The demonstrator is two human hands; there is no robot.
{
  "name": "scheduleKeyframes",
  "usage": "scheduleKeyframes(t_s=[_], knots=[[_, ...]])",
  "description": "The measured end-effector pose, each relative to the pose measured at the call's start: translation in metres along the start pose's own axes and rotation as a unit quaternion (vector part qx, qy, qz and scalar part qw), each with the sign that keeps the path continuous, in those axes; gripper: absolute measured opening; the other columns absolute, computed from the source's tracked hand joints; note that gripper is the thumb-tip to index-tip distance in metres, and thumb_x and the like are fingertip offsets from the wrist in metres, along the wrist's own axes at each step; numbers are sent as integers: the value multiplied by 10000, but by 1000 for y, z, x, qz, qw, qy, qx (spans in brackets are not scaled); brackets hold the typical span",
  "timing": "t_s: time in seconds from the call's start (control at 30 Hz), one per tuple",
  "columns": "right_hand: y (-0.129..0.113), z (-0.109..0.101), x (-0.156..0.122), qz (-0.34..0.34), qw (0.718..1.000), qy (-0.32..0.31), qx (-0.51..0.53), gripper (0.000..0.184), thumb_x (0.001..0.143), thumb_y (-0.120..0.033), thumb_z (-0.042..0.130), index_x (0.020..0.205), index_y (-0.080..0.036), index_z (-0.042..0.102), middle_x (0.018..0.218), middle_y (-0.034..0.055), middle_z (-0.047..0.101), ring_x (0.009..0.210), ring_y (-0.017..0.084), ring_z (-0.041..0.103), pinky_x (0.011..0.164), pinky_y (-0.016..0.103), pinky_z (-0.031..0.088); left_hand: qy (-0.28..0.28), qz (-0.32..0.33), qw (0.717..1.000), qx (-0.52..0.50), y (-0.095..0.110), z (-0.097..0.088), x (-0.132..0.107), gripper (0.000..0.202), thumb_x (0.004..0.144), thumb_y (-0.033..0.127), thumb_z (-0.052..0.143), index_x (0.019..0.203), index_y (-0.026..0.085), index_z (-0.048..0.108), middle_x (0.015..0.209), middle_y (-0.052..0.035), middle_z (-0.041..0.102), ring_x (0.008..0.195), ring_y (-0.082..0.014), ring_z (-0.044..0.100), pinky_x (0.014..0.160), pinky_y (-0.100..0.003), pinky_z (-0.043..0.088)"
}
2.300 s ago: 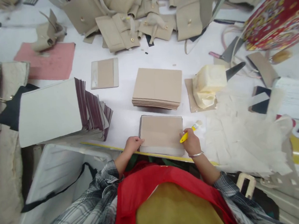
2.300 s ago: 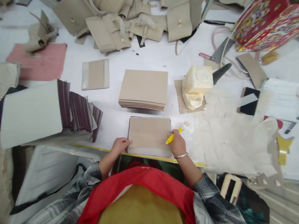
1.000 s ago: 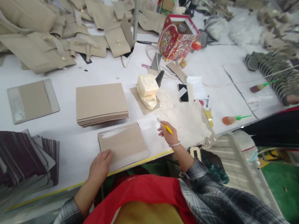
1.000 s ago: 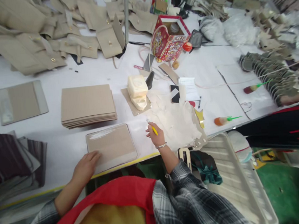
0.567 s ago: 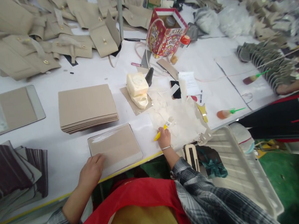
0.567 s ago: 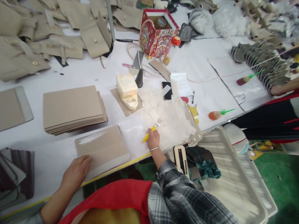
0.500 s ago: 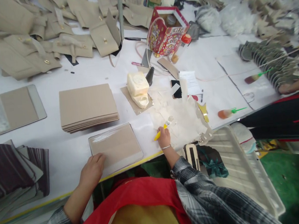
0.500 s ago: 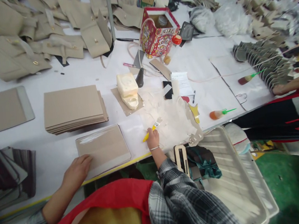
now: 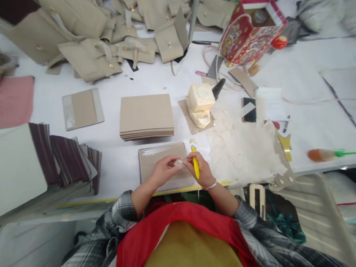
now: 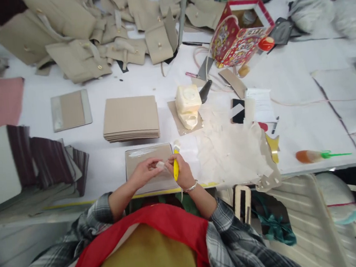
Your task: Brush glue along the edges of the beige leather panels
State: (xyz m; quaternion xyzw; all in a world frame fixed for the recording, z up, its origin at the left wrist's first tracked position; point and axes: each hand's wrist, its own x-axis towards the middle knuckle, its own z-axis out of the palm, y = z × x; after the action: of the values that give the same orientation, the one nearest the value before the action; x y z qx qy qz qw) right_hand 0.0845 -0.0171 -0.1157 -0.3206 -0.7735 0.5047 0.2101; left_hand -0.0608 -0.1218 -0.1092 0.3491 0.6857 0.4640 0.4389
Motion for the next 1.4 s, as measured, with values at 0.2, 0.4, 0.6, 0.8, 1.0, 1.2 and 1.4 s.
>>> scheduleKeyframes(t_s=[0.2, 0.4, 0.6, 0.8, 1.0, 1.2, 1.4], knots=[[-5, 23, -4, -14, 992, -111, -49, 389, 741, -334, 624, 1020, -210, 383, 992, 73, 631, 846, 194, 650, 724, 329, 523, 108, -127, 964, -206, -13, -22, 4, 291, 647, 403, 682, 718, 133, 599, 527, 41, 536, 430, -59, 466, 397, -172, 376], [6, 23, 3, 25, 981, -70, -182, 191, 840, -332, 459, 973, -195, 440, 798, 39, 647, 708, 192, 649, 634, 299, 494, 179, -205, 904, -331, -45, -52, -10, 345, 531, 317, 783, 744, 128, 588, 585, 38, 575, 495, -54, 543, 495, -169, 471], [26, 29, 40, 22, 960, 27, -279, 282, 819, -404, 458, 983, -176, 473, 768, 48, 622, 608, 189, 600, 564, 283, 436, 243, -166, 927, -231, -64, -68, -6, 357, 595, 304, 727, 859, 140, 552, 611, 29, 587, 538, -105, 592, 533, -233, 510], [54, 48, 69, 26, 949, 48, -309, 316, 811, -410, 450, 1023, -176, 470, 852, 66, 628, 649, 193, 588, 598, 292, 425, 295, -105, 949, -24, -82, -76, 9, 340, 709, 318, 615, 999, 197, 486, 606, 68, 536, 450, -98, 523, 473, -227, 449], [63, 54, 73, 38, 946, 46, -319, 334, 813, -413, 438, 1041, -171, 471, 871, 74, 624, 682, 192, 582, 637, 299, 430, 313, -106, 941, 71, -92, -78, 14, 418, 720, 285, 592, 1098, 205, 433, 619, 67, 532, 555, -124, 553, 593, -248, 444], [64, 56, 75, 39, 947, 50, -315, 343, 829, -417, 432, 1052, -160, 471, 901, 89, 622, 702, 188, 588, 655, 299, 440, 316, -111, 940, 69, -91, -78, 14, 429, 731, 293, 571, 1121, 199, 419, 633, 61, 534, 572, -129, 553, 610, -249, 433], [68, 58, 76, 28, 943, 58, -325, 306, 851, -399, 419, 1028, -158, 482, 849, 76, 621, 719, 183, 592, 667, 286, 439, 322, -126, 935, 85, -90, -77, 15, 428, 745, 302, 547, 1140, 192, 425, 653, 50, 534, 575, -132, 551, 599, -250, 429]])
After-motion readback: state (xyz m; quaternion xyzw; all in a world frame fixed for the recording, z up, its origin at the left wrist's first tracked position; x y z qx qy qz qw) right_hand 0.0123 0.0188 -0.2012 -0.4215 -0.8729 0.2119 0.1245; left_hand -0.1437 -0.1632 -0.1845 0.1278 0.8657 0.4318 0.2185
